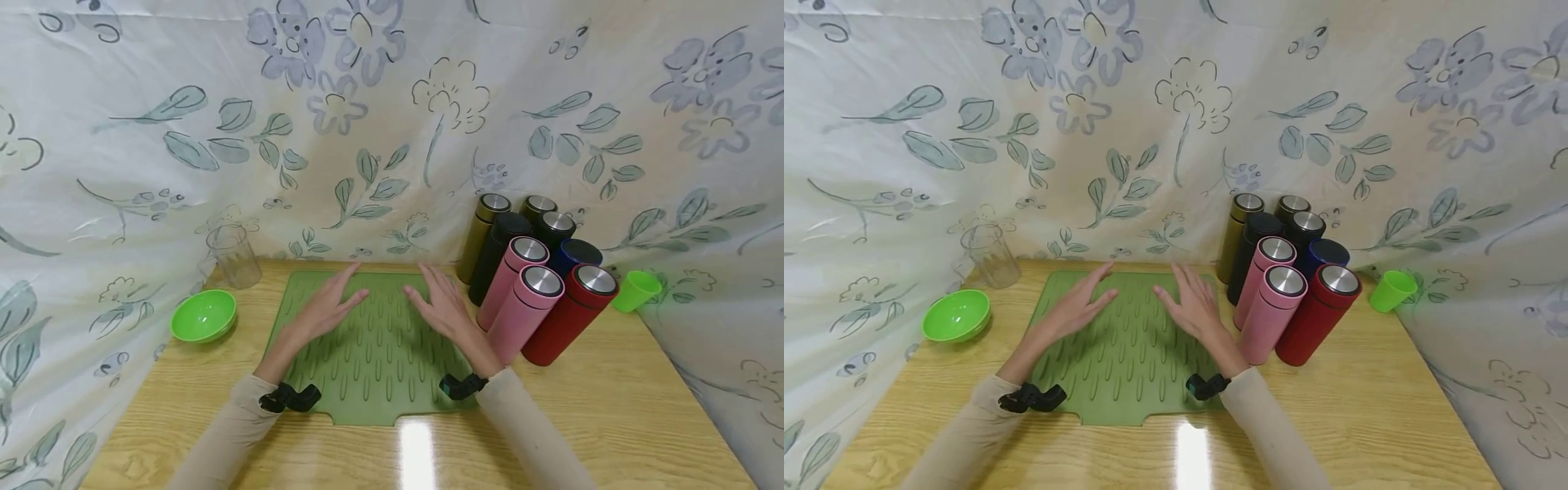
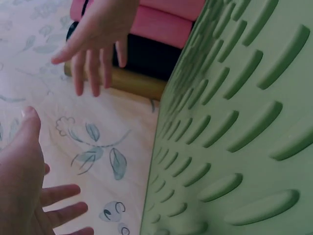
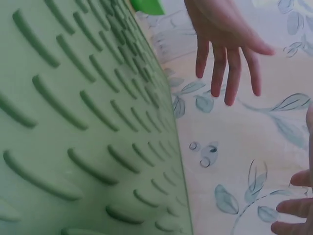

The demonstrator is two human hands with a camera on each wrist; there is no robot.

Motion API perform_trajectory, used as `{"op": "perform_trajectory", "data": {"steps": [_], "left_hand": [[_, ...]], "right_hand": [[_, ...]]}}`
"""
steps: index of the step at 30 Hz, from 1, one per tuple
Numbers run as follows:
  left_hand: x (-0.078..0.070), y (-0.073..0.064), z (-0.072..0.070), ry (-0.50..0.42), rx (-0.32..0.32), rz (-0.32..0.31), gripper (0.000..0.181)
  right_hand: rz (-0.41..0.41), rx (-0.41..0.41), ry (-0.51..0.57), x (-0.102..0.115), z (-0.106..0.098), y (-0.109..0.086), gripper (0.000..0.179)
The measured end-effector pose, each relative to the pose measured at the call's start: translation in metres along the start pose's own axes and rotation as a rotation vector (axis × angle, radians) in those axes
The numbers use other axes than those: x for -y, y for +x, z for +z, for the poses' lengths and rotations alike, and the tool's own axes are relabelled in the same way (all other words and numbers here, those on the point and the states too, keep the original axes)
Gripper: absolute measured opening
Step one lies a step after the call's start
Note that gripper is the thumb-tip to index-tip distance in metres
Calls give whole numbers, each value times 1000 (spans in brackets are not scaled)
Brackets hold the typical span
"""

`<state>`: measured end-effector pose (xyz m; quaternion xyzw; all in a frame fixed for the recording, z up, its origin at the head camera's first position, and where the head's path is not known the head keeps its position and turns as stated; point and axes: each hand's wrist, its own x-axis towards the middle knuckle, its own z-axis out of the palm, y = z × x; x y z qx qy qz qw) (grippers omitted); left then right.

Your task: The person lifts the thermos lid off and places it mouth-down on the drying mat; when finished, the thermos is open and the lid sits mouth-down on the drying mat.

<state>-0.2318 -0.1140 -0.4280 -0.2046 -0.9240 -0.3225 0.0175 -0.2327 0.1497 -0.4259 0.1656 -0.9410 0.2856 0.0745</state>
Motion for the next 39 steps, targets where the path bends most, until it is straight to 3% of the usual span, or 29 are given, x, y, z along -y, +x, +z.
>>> {"op": "perform_trajectory", "data": {"steps": [7, 13, 18, 21, 26, 32, 37, 39], "left_hand": [[-3, -3, 8, -161, -11, 50, 65], [-10, -7, 16, -298, 17, 112, 59], [-21, -10, 12, -409, -27, 153, 51], [-27, -12, 7, -456, -40, 171, 47], [-34, -18, 5, -405, -34, 205, 46], [-42, -23, 6, -338, -13, 236, 45], [-51, -23, 6, -334, -9, 249, 45], [-55, -23, 8, -336, 0, 247, 46]], "right_hand": [[-96, -17, 176, 10, -12, -9, 61], [-161, 46, 238, 9, -15, -20, 52], [-259, 139, 266, 3, -15, -33, 50], [-326, 155, 283, 1, -18, -42, 50], [-437, 106, 258, 5, -28, -56, 56], [-500, 17, 209, -5, -39, -78, 67], [-564, -37, 471, -19, -62, -96, 68], [-573, -25, 487, -22, -73, -103, 70]]}}
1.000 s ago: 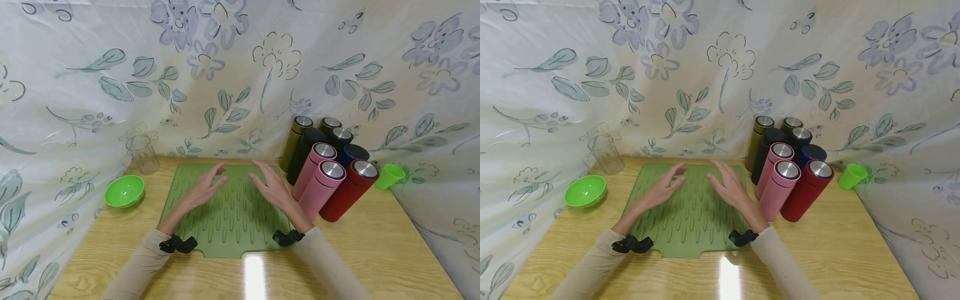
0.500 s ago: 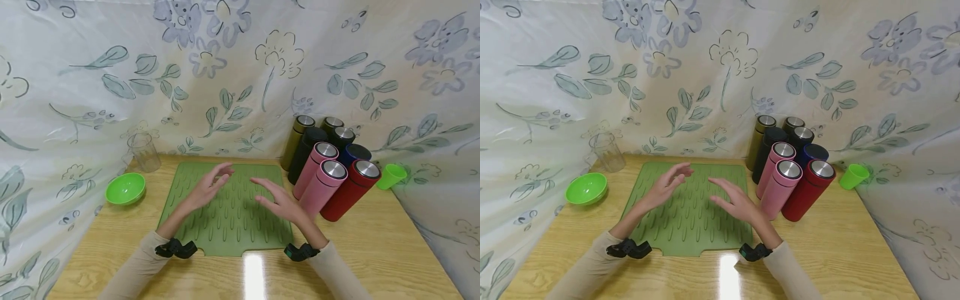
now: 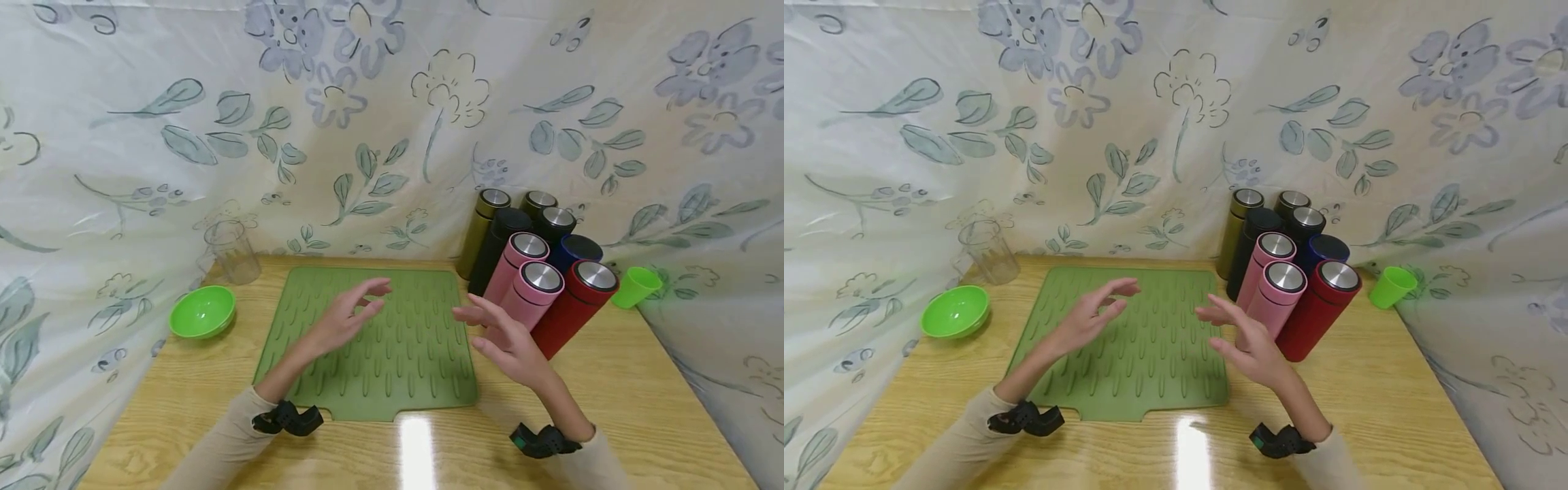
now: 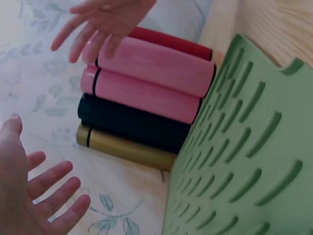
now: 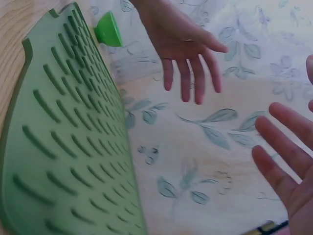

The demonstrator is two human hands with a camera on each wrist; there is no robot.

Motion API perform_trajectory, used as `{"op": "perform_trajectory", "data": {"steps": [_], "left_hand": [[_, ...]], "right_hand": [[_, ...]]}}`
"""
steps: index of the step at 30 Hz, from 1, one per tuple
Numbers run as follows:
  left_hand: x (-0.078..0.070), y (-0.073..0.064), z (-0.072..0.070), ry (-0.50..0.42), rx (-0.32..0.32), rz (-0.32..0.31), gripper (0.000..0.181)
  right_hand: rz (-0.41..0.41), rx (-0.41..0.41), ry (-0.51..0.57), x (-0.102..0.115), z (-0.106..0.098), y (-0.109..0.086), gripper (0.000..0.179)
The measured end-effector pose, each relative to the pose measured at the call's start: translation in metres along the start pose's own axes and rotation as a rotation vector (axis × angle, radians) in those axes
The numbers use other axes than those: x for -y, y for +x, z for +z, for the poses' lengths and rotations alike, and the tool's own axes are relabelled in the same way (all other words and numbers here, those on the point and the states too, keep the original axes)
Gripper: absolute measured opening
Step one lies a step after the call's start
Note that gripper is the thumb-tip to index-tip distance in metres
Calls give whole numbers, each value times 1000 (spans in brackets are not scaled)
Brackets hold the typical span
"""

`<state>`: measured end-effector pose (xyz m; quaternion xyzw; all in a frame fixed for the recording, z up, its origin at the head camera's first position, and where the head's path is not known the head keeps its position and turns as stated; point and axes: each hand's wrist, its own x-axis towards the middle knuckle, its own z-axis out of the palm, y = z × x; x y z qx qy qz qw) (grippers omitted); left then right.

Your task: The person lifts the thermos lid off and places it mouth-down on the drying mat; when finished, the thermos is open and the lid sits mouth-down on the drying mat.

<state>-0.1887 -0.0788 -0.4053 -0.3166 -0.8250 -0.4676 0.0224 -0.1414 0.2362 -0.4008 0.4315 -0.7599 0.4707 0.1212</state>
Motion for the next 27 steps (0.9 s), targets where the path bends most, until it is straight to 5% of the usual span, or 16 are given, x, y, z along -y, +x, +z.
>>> {"op": "perform_trajectory", "data": {"steps": [5, 12, 15, 20, 27], "left_hand": [[-4, 3, 8, -16, 37, -22, 49], [-13, 15, 21, -31, 109, 23, 51], [-19, 21, 26, -16, 138, 48, 52], [-31, 25, 32, -51, 155, 83, 50], [-43, 31, 34, -126, 118, 160, 46]], "right_hand": [[27, 22, -176, 13, -15, -15, 69], [-199, -238, -24, 15, -42, -33, 38], [-256, -314, -132, 24, -62, -34, 42], [-234, -483, -417, 31, -93, -41, 58], [-26, -619, -317, 9, -114, -58, 59]]}}
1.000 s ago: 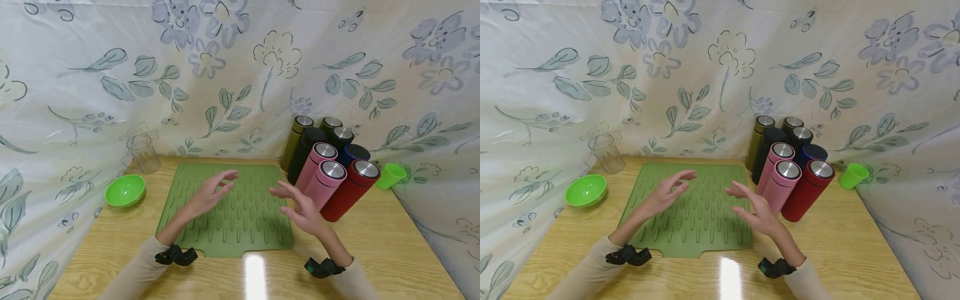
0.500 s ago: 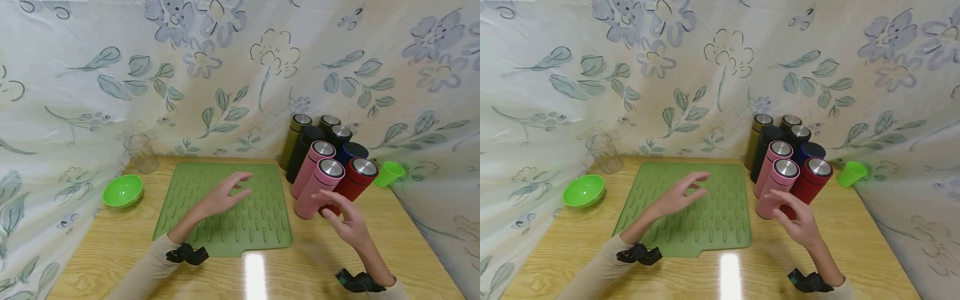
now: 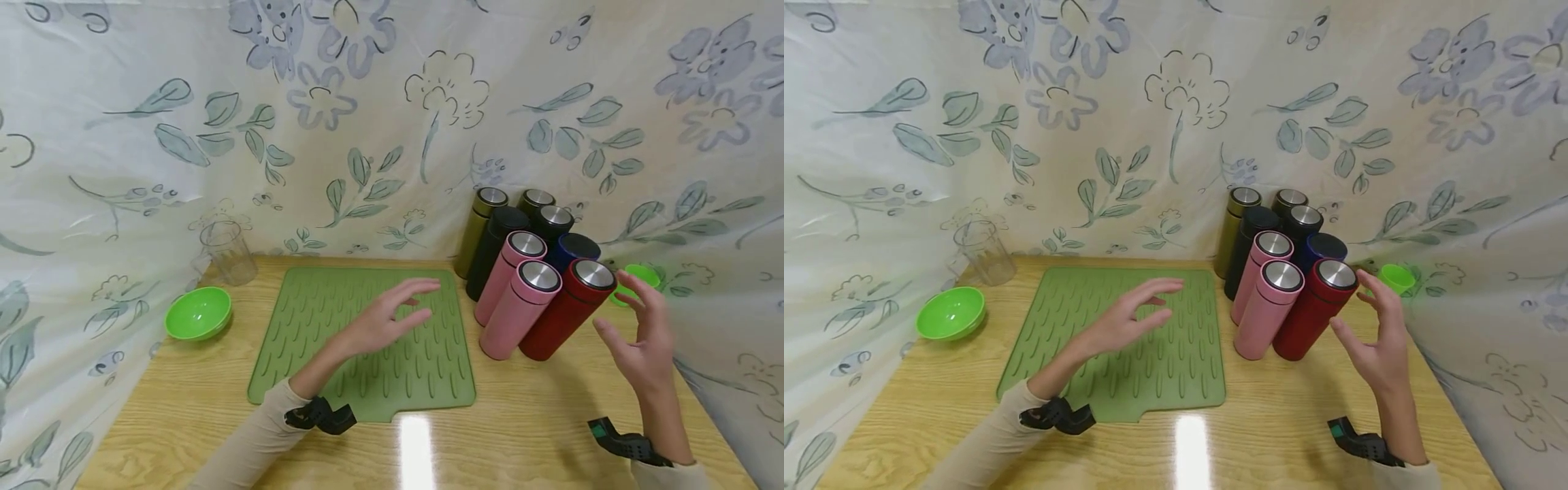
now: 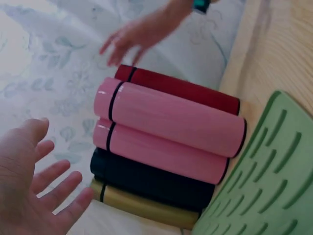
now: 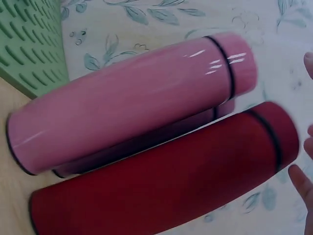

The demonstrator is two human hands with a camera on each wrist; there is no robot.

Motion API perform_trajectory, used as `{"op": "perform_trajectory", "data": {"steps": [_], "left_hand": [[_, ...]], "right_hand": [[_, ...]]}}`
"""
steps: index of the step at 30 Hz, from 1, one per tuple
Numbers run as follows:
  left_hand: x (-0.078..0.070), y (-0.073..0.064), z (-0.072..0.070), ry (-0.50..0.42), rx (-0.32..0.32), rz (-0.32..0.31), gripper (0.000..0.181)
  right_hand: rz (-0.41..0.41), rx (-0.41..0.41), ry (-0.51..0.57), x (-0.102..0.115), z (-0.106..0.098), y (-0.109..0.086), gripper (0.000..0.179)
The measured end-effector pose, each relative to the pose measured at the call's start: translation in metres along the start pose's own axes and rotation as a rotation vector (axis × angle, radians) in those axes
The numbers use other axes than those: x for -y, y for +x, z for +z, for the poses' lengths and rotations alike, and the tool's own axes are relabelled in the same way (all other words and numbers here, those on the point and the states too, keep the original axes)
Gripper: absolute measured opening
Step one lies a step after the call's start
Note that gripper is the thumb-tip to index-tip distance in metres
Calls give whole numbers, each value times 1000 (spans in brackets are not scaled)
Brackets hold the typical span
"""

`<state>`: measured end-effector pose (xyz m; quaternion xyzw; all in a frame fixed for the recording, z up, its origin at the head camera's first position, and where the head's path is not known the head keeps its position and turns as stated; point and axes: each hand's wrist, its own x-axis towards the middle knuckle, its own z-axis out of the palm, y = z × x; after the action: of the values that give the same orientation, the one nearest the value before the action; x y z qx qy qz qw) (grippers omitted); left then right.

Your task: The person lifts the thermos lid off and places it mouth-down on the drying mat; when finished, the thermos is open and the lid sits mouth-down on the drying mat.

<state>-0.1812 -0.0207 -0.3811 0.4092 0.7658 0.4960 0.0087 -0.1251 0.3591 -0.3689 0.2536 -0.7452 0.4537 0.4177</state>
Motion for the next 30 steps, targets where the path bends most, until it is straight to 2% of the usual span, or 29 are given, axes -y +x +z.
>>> {"op": "perform_trajectory", "data": {"steps": [4, 8, 12, 16, 21, 25, 30], "left_hand": [[-4, 4, 1, 8, -18, 35, 44], [-6, 8, 2, 21, -10, 50, 44], [-9, 11, 3, 29, -10, 64, 44], [-11, 13, 5, 42, 5, 62, 44], [-12, 11, 8, 18, 16, 54, 46], [-9, 6, 9, -52, -28, 46, 45], [-5, 1, 11, -106, -69, 63, 44]], "right_hand": [[133, -43, 35, -21, 0, -9, 71], [211, -59, -5, -36, -1, -14, 81], [315, -6, -39, -48, -3, -20, 92], [419, 55, -26, -63, -3, -28, 98], [455, 118, -50, -77, 1, -40, 93], [440, 157, -112, -82, 4, -48, 89], [421, 157, -185, -81, 7, -51, 86]]}}
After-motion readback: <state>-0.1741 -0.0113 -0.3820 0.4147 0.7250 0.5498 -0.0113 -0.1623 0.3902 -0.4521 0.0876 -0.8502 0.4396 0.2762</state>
